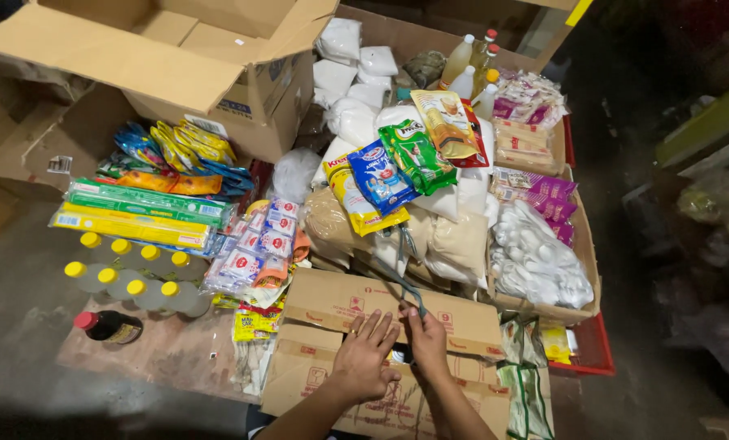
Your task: Packing various grocery items like canned goods, bottles, and snack packs into a cardboard box and securing it.
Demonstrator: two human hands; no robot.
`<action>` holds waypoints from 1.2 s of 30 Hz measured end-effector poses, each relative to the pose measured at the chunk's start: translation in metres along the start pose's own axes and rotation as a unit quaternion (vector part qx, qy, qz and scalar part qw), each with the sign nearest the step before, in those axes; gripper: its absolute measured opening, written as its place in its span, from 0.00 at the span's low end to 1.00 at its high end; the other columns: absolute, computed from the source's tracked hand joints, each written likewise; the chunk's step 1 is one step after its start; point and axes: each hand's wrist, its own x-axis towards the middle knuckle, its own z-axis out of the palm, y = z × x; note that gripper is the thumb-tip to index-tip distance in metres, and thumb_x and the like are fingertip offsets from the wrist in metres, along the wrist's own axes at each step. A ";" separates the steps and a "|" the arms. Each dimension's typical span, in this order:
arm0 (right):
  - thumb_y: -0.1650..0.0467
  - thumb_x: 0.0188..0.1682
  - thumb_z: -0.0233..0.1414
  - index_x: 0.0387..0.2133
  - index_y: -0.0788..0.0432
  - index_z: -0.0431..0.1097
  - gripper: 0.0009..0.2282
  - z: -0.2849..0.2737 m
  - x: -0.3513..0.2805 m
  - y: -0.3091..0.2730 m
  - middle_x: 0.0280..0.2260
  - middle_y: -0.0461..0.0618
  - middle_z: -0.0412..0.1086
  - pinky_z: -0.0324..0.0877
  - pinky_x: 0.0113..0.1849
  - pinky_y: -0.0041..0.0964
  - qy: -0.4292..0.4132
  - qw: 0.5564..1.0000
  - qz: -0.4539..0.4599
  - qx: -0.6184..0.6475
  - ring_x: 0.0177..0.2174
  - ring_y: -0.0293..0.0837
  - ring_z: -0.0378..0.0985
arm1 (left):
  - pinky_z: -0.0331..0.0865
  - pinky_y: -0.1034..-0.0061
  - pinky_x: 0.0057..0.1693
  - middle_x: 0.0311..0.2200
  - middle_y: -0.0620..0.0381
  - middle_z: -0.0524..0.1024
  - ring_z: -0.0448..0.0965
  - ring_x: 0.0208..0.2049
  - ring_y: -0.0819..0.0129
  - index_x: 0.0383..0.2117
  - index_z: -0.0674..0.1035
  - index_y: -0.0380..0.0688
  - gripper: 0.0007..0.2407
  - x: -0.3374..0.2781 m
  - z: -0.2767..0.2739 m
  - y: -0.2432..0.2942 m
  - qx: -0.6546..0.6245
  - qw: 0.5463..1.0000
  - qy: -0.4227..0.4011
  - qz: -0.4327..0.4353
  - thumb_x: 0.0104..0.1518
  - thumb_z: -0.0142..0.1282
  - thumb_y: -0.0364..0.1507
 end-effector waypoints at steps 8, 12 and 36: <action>0.68 0.55 0.51 0.45 0.61 0.76 0.11 0.008 -0.033 -0.030 0.40 0.53 0.81 0.73 0.44 0.34 -0.001 0.996 -0.013 -0.094 0.39 0.39 0.78 | 0.37 0.50 0.72 0.69 0.41 0.55 0.48 0.71 0.45 0.64 0.64 0.35 0.37 -0.002 -0.014 0.006 -0.024 1.000 -0.010 -0.013 0.50 0.62 0.44; 0.73 0.51 0.53 0.42 0.63 0.76 0.09 0.007 -0.038 -0.026 0.52 0.57 0.74 0.65 0.54 0.45 -0.039 0.935 -0.245 -0.253 0.53 0.54 0.74 | 0.36 0.51 0.72 0.68 0.39 0.54 0.47 0.71 0.45 0.66 0.60 0.32 0.38 -0.001 -0.013 0.003 -0.015 0.999 -0.033 -0.029 0.50 0.62 0.42; 0.72 0.38 0.57 0.44 0.60 0.73 0.18 0.005 -0.044 -0.027 0.60 0.62 0.65 0.62 0.56 0.50 -0.019 0.891 -0.282 -0.356 0.54 0.60 0.71 | 0.32 0.42 0.71 0.68 0.37 0.58 0.51 0.71 0.43 0.62 0.67 0.35 0.30 -0.011 0.005 -0.009 -0.037 0.998 0.044 0.010 0.51 0.53 0.36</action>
